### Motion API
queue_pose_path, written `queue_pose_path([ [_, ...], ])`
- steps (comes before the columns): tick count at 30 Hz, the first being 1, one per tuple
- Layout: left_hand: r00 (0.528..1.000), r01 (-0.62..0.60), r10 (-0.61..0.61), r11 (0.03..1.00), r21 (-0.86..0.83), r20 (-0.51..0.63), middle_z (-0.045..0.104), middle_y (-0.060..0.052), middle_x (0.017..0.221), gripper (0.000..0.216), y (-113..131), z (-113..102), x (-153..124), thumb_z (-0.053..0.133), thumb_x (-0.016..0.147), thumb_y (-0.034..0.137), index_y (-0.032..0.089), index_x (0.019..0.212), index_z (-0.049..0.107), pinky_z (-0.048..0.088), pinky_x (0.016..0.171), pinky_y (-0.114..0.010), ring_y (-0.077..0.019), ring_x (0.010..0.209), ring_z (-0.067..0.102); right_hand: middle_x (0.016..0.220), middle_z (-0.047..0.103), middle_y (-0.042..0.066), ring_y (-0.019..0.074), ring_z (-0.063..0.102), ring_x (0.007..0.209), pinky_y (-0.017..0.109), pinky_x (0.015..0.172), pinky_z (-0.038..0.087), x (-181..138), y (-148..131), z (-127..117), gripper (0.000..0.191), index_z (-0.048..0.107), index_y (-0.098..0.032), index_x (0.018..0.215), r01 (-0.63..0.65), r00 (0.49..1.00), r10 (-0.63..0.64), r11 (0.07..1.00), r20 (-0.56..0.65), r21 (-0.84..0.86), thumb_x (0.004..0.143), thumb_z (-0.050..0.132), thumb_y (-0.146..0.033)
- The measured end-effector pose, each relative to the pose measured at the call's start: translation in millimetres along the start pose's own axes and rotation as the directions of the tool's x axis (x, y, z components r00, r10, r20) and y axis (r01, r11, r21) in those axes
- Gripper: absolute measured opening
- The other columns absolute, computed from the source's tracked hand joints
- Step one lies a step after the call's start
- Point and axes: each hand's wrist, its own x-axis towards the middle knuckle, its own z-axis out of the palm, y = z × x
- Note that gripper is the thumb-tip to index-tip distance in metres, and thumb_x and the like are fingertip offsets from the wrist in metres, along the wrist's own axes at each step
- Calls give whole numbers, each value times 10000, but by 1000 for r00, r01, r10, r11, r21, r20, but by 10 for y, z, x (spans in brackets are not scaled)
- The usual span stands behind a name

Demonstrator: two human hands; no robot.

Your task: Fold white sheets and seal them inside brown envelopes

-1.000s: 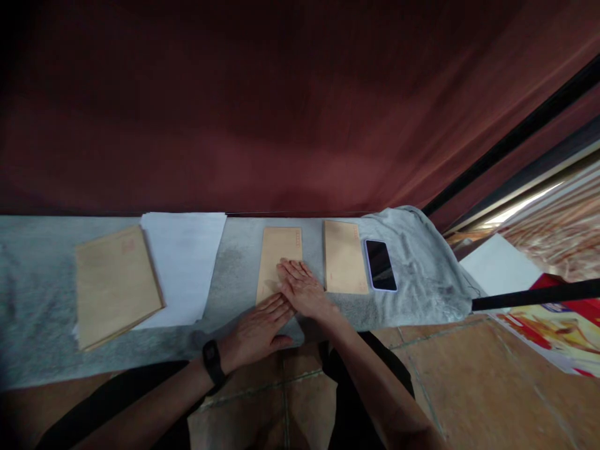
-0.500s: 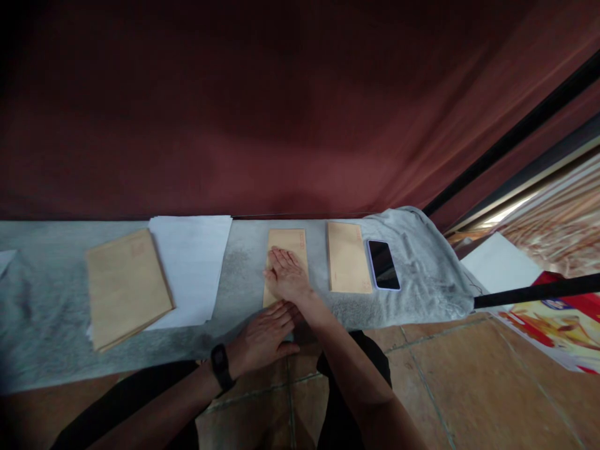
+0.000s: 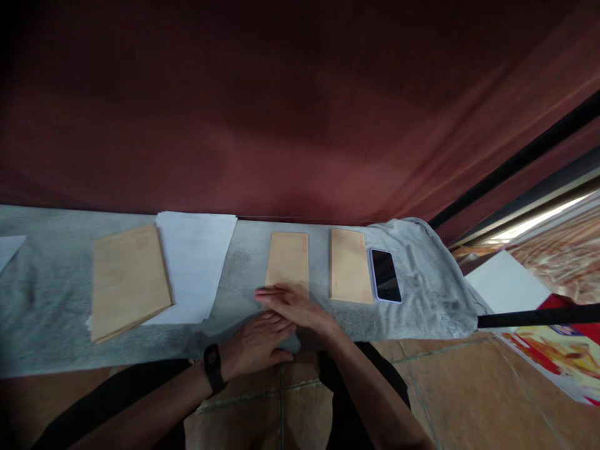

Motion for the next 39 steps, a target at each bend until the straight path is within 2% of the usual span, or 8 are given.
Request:
queue_pose_path([
  [3,1000,-30,30,999,27,1,515,-90,1550,701,-24,30,7,587,942,576,229,1527,417,334,1207,-416,-245,1458,439,1565,494,31,171,443,1456,424,1230,349,-74,85,-70,521,475,-278,1516,-94,969,107,993,-222,70,1098,231,-471],
  [6,998,-57,58,997,49,-13,467,-88,1586,706,-20,44,45,546,961,582,227,1548,377,318,1217,-405,-224,1483,399,1614,410,80,206,350,1512,488,1272,246,-138,201,-110,521,426,-229,1550,-184,933,110,964,-342,-191,1090,292,-434],
  [14,949,157,-181,981,-111,-257,734,-66,1034,280,-47,-168,141,382,1018,214,194,1030,661,550,927,-339,-187,1010,689,1661,306,93,190,257,1548,466,1292,197,-262,189,-56,530,318,-192,1595,-86,993,34,851,-109,-517,1100,276,-377],
  [18,868,279,-324,945,-170,-376,721,-80,1072,317,-198,-239,213,337,1045,284,202,1086,641,549,959,-371,-204,1040,676,1653,329,98,216,272,1544,479,1290,208,-316,114,8,545,345,-196,1583,-51,998,26,854,-54,-518,1092,325,-433],
  [21,896,278,-303,953,-123,-324,667,-100,1331,389,-308,-210,309,326,1060,351,190,1293,593,484,1091,-394,-209,1263,600,1617,399,117,228,287,1539,492,1287,211,-375,106,86,518,423,-189,1541,9,999,-24,863,-24,-506,1073,418,-411],
  [29,981,183,-177,980,77,-74,349,-69,1652,596,-545,-96,620,231,1071,506,201,1562,379,207,1271,-416,-185,1538,282,1508,562,70,213,437,1449,411,1244,293,-431,1,-27,464,604,-222,1397,93,995,-79,965,66,-243,975,629,-414],
  [33,981,192,-187,974,119,-51,324,-46,1663,592,-635,-59,739,194,1076,479,215,1591,319,171,1273,-402,-173,1546,258,1345,694,22,190,576,1317,368,1162,408,-409,-29,-200,302,725,-264,1234,53,995,-55,998,85,27,1014,560,-389],
  [39,978,204,-192,960,192,-81,295,-60,1676,599,-813,-72,1000,213,1061,429,187,1606,275,166,1272,-418,-191,1557,228,1195,763,44,185,688,1146,322,1049,509,-388,83,-332,409,770,-208,1142,-53,989,6,947,148,317,1014,527,-512],
])
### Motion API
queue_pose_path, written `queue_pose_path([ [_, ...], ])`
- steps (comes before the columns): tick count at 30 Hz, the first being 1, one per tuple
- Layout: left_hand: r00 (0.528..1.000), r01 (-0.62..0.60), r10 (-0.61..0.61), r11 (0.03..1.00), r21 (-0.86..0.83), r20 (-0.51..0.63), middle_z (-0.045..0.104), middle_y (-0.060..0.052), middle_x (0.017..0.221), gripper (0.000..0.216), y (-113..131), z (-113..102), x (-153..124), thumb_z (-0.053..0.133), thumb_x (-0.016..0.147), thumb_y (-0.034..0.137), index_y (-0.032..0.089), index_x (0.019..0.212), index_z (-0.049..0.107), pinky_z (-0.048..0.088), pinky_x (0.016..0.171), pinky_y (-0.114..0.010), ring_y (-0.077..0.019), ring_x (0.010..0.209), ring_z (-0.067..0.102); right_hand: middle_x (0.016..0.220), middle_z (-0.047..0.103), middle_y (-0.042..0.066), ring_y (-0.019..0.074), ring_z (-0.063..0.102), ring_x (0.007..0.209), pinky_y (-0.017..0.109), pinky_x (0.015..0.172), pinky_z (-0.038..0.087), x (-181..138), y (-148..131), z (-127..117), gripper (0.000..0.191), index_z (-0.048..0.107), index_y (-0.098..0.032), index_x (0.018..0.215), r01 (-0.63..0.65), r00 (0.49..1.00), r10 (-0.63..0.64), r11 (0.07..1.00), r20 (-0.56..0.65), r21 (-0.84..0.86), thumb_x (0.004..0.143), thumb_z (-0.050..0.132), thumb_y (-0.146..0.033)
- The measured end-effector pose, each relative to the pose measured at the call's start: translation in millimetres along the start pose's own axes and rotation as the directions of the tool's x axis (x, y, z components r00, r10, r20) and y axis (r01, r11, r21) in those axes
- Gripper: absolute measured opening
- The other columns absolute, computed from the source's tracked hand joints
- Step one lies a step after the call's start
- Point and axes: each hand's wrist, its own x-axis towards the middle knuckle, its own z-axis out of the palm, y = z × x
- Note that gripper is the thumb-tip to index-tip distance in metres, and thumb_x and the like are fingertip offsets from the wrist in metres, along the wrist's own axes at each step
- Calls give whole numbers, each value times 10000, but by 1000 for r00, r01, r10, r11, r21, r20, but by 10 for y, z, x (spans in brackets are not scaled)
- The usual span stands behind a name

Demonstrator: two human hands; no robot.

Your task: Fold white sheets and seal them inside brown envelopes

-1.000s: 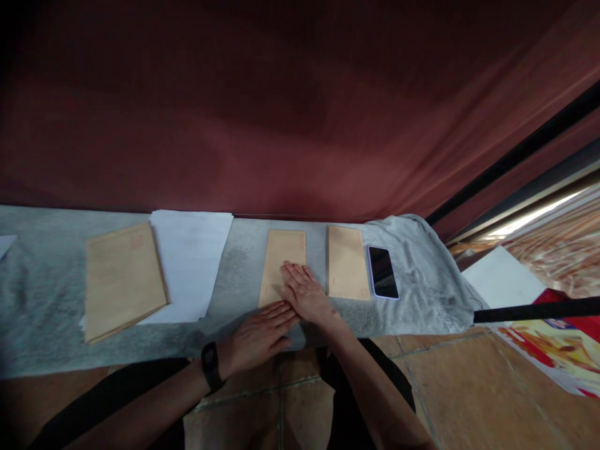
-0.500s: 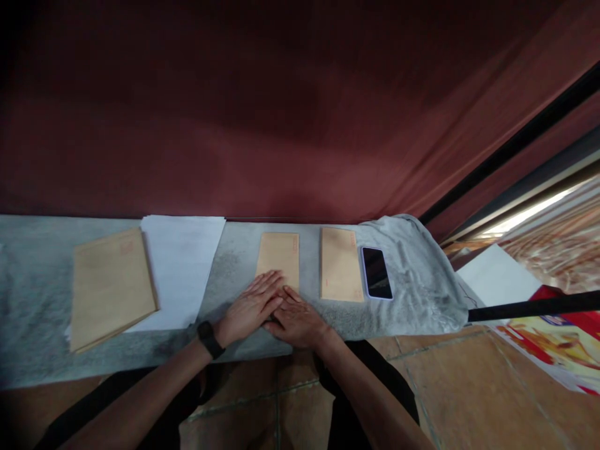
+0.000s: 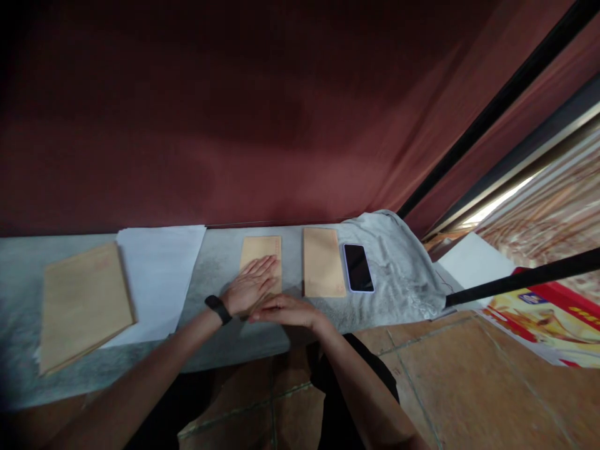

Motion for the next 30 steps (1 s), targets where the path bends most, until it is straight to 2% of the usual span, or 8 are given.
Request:
queue_pose_path([
  [6,998,54,-54,998,18,26,295,-97,1674,625,-118,-3,439,215,1040,425,149,1593,305,165,1270,-438,-224,1547,259,1135,783,26,211,705,1121,326,1026,529,4,4,-27,466,789,-237,1099,-30,1000,30,997,-6,71,947,577,-623],
  [9,1000,29,-28,999,22,-5,318,-81,1668,620,-133,25,462,218,1039,437,181,1598,298,144,1274,-444,-219,1547,261,1129,785,19,216,705,1126,327,1038,521,-5,-17,-67,473,796,-234,1073,-48,999,46,994,20,100,930,587,-635],
  [12,999,-8,9,1000,30,-34,329,-75,1664,606,-112,42,365,234,1040,414,193,1602,290,127,1279,-439,-215,1551,248,1128,783,10,203,701,1123,320,1059,501,-13,5,-114,432,792,-234,1074,-69,998,68,992,12,110,943,589,-592],
  [15,999,-31,32,999,27,-17,310,-81,1672,596,-66,37,232,243,1042,393,190,1601,283,135,1277,-441,-209,1554,237,1080,789,12,200,710,1059,333,1031,519,-8,68,-153,395,790,-216,1039,-98,990,110,987,-92,129,928,624,-557],
  [19,998,-61,60,998,32,36,274,-105,1682,623,24,19,90,323,1016,385,156,1594,292,140,1275,-437,-219,1564,204,997,784,29,202,705,986,357,1004,528,29,144,-199,368,775,-182,933,-36,951,87,985,-298,170,908,641,-524],
  [24,999,-24,24,999,31,24,322,-81,1666,581,188,26,-41,274,1035,369,181,1581,334,161,1276,-433,-200,1554,237,905,765,24,188,686,884,359,953,535,110,215,-211,352,736,-180,879,16,842,99,978,-530,207,912,624,-512],
  [27,999,-24,23,999,27,23,354,-82,1651,573,297,51,-137,284,1044,415,185,1559,384,157,1280,-446,-208,1549,255,869,741,24,176,666,845,322,882,540,139,262,-209,347,721,-178,881,38,798,78,983,-597,180,918,590,-497],
  [30,999,-7,6,1000,25,36,377,-117,1635,591,400,76,-243,289,1048,441,135,1539,409,147,1285,-439,-221,1547,264,837,718,27,172,652,814,292,816,529,150,305,-220,338,706,-177,853,-11,767,72,995,-638,99,916,546,-468],
])
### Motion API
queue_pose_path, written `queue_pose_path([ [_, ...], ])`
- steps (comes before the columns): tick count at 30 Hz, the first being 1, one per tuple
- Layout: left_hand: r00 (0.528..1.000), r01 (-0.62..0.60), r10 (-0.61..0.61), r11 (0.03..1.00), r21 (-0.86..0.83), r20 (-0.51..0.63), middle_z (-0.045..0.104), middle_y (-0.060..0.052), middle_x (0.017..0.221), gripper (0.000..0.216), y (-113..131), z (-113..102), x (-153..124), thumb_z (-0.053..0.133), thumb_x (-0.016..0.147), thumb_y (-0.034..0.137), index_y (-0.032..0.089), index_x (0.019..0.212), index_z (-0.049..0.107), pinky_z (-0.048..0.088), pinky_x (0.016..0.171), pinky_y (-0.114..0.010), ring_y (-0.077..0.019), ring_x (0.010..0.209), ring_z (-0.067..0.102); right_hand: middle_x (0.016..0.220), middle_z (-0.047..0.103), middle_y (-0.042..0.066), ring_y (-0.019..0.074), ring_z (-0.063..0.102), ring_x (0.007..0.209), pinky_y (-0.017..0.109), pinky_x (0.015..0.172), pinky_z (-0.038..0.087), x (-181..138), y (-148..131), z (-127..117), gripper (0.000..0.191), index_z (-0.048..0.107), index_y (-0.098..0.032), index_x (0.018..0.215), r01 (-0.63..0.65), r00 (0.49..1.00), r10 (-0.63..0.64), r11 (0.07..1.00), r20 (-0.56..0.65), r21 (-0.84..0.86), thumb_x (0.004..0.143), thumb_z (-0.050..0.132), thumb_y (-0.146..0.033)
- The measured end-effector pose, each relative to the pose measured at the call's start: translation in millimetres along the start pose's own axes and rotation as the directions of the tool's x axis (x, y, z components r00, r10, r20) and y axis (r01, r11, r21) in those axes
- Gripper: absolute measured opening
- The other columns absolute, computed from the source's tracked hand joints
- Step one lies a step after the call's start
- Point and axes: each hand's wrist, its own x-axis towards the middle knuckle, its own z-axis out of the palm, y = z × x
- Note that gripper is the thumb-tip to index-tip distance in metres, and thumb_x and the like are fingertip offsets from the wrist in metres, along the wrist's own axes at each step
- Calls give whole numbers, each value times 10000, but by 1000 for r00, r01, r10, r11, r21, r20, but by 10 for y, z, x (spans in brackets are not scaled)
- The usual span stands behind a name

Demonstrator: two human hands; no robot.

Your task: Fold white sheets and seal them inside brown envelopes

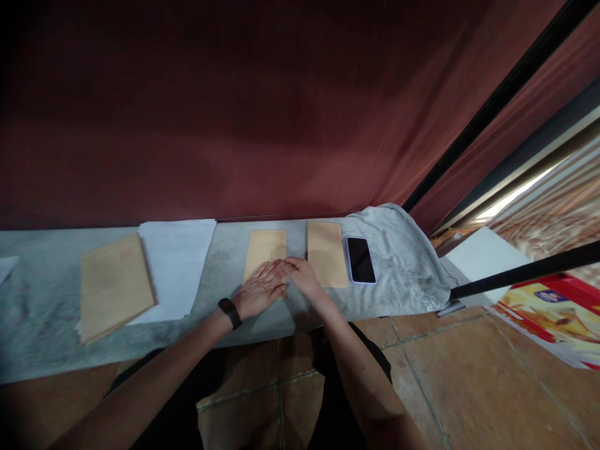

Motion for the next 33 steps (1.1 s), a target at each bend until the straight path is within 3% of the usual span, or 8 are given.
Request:
queue_pose_path([
  [8,999,-26,25,1000,-17,-46,447,-124,1594,567,175,-33,-229,314,1052,452,153,1520,429,171,1281,-464,-225,1534,299,823,714,15,170,647,797,285,801,516,-12,24,74,260,702,-196,836,-27,1000,27,991,-1,-128,913,522,-367],
  [13,996,-64,61,997,-39,-67,431,-96,1608,529,250,-102,-360,351,1051,449,181,1495,454,142,1288,-461,-221,1553,247,947,742,41,187,677,858,310,840,531,-70,-17,125,257,737,-204,941,-28,999,20,953,-31,-301,946,506,-318],
  [16,992,-94,91,995,-38,-85,394,-95,1631,536,252,-110,-422,361,1053,450,184,1513,430,130,1290,-468,-221,1562,216,1019,732,53,191,685,909,317,873,538,-101,-15,153,275,738,-214,1006,2,999,-24,898,-45,-439,970,477,-295],
  [21,990,-93,89,995,-34,-110,449,-100,1596,530,207,-71,-519,333,1061,433,169,1505,450,173,1287,-442,-207,1535,295,1156,714,83,198,657,1108,339,1034,503,-189,8,299,319,711,-194,1153,109,987,-156,846,-48,-522,980,444,-220],
  [26,986,-24,21,1000,-15,-164,489,-142,1561,521,185,56,-593,361,1044,332,121,1515,436,232,1272,-438,-216,1498,377,1509,536,159,233,477,1414,398,1198,374,-374,10,581,488,525,-87,1454,99,983,-178,741,-53,-664,1055,371,-321],
  [29,983,-18,24,999,33,-180,436,-177,1588,537,170,131,-613,387,1020,271,93,1526,415,266,1256,-459,-246,1503,369,1602,413,170,254,330,1517,447,1245,294,-457,13,695,564,417,-53,1531,94,988,-156,637,-9,-765,1076,332,-373],
  [33,979,-15,32,996,84,-203,413,-211,1591,551,149,155,-644,370,1014,244,29,1521,396,306,1239,-473,-272,1515,339,1639,345,136,235,297,1534,437,1255,269,-433,20,687,576,360,-88,1571,78,989,-146,527,0,-846,1087,303,-395],
])
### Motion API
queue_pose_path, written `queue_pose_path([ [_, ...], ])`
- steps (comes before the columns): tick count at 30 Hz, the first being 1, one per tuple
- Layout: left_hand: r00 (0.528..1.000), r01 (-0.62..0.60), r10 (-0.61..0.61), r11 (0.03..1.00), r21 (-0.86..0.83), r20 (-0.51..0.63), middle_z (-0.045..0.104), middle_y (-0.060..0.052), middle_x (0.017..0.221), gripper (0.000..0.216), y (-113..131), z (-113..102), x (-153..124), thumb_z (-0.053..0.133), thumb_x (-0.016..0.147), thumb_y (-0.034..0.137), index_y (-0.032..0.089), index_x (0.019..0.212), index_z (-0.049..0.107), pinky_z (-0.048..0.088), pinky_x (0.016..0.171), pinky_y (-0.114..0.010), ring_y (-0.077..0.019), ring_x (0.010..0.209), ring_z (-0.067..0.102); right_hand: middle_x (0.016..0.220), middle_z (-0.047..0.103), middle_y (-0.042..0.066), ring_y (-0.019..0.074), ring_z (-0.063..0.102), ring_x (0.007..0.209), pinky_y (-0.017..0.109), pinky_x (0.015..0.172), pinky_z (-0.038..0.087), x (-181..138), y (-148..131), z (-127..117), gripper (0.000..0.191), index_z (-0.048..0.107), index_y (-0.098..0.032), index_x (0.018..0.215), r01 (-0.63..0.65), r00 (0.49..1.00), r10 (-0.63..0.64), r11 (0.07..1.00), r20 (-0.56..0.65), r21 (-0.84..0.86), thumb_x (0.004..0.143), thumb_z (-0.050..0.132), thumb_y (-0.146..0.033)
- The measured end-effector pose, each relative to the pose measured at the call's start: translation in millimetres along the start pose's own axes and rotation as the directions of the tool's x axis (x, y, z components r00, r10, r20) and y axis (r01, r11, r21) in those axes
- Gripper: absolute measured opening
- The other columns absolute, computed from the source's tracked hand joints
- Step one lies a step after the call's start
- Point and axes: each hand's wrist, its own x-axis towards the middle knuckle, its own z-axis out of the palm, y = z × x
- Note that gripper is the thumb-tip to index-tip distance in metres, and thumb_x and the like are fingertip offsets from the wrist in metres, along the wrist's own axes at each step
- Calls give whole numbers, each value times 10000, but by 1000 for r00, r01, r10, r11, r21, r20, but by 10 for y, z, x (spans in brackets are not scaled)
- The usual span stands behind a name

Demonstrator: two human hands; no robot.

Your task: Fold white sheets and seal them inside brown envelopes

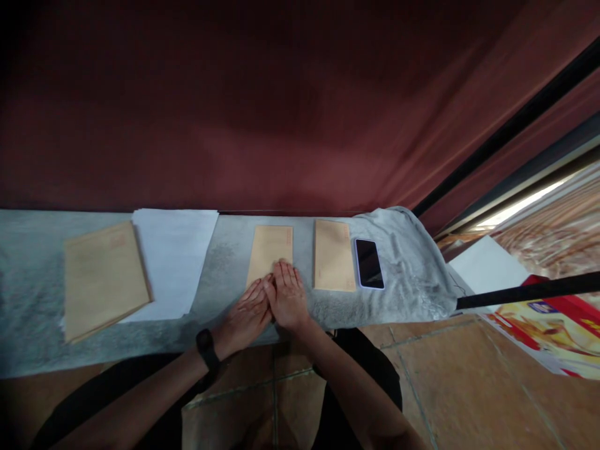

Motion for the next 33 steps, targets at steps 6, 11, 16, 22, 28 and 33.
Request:
queue_pose_path([
  [6,998,57,-56,998,28,-26,418,-206,1590,621,26,-61,-39,405,1009,353,29,1537,371,301,1248,-474,-284,1512,346,1625,354,159,257,324,1521,441,1247,259,140,75,31,592,356,-66,1570,-16,998,8,990,-62,-139,1086,326,-405],
  [11,983,175,-172,983,48,-57,385,-176,1617,622,48,-83,-71,372,1001,326,46,1556,347,293,1253,-457,-272,1521,325,1615,369,171,282,358,1501,465,1236,252,245,98,108,582,378,-56,1557,-70,990,47,982,-131,-178,1081,336,-387],
  [16,973,223,-219,973,57,-74,370,-198,1617,621,40,-90,-121,371,1004,330,28,1546,360,302,1246,-467,-293,1521,321,1595,403,182,297,380,1485,499,1226,246,384,168,165,597,386,-55,1553,-117,980,82,974,-181,-193,1085,314,-419],
  [22,979,194,-190,980,52,-72,327,-197,1641,629,30,-136,-188,421,1012,428,105,1550,383,324,1225,-499,-319,1520,321,1584,400,229,322,385,1479,531,1203,257,514,201,214,623,376,-30,1550,-174,968,127,960,-216,-218,1087,300,-441],
  [28,987,157,-154,986,52,-53,290,-180,1663,628,22,-188,-218,474,1001,449,172,1556,375,288,1238,-510,-318,1530,300,1598,386,218,318,352,1496,541,1213,231,526,116,164,616,374,-43,1556,-178,970,137,963,-201,-202,1088,250,-424],
  [33,985,170,-169,984,46,-24,322,-213,1641,689,32,-184,-218,455,997,422,88,1578,298,288,1244,-494,-309,1525,314,1628,341,198,277,286,1534,489,1225,266,394,-79,196,595,320,-34,1576,-32,993,13,985,-116,-171,1084,242,-360],
])
